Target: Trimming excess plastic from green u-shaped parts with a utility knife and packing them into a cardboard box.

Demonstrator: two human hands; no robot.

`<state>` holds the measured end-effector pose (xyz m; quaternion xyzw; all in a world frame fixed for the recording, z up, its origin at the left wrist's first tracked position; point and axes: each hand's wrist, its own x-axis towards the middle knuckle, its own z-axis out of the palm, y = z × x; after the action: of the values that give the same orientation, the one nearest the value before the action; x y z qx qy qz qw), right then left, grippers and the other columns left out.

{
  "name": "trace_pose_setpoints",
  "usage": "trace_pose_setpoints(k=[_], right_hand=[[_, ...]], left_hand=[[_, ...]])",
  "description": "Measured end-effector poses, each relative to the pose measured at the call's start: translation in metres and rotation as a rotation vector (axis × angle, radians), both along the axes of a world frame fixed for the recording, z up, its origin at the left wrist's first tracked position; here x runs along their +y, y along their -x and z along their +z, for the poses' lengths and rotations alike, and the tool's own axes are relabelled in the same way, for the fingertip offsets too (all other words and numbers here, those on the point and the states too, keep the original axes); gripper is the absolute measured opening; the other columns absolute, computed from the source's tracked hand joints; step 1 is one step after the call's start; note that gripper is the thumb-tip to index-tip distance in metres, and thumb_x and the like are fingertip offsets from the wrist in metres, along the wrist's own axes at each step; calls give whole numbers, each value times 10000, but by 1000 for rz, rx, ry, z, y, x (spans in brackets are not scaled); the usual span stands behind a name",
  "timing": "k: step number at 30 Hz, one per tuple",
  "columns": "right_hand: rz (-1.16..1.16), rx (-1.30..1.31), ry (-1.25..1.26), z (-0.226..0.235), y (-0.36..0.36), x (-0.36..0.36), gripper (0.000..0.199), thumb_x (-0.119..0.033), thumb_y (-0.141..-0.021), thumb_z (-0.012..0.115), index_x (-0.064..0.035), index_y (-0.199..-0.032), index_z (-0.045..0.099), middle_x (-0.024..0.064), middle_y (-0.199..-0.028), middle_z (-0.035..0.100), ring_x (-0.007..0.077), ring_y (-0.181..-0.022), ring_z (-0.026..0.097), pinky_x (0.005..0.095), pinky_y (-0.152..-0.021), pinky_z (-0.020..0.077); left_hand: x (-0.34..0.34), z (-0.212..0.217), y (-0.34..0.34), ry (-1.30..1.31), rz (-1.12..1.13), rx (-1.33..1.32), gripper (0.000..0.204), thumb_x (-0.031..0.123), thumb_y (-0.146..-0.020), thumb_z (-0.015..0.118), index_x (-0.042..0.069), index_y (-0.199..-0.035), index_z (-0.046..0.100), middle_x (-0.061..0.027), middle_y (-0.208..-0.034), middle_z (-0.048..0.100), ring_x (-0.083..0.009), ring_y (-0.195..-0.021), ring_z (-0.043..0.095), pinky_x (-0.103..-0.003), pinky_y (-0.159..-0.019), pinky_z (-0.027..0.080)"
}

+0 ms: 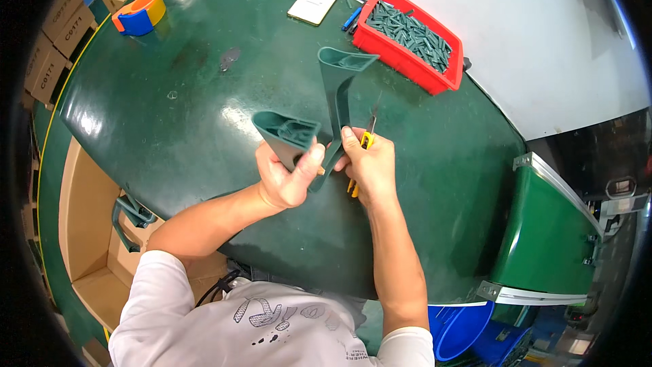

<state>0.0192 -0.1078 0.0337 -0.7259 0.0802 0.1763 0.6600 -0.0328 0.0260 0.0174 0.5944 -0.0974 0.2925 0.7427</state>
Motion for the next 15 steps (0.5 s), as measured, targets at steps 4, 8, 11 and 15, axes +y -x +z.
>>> trace_pose_setpoints(k=[4,8,11,15], right_hand=[[32,2,82,4,-2,-6,177,-163,-849,624,10,-816,626,43,-574,571,71,-413,456,217,-368,284],[43,101,-3,2,4,-12,172,-146,-828,595,-30,-701,589,23,-550,538,84,-403,453,223,-362,276],[-45,171,-183,6,21,2,238,-162,-878,542,-53,-666,541,16,-538,496,100,-414,454,224,-360,273],[-33,146,-164,-4,40,12,263,-130,-881,490,-44,-636,533,28,-534,505,107,-430,456,241,-375,288]], left_hand=[[7,-2,-7,-311,37,-287,135,45,-657,675,12,-762,596,-99,-608,567,-275,-527,580,-321,-511,459],[12,-7,-12,-347,75,-355,229,12,-548,683,21,-759,593,-101,-626,567,-281,-510,563,-321,-483,447],[16,1,-12,-398,120,-317,208,34,-568,672,19,-759,592,-102,-619,563,-276,-508,564,-323,-471,443],[13,-7,-18,-393,256,-259,180,42,-582,655,17,-748,592,-102,-632,572,-302,-509,556,-338,-472,441]])
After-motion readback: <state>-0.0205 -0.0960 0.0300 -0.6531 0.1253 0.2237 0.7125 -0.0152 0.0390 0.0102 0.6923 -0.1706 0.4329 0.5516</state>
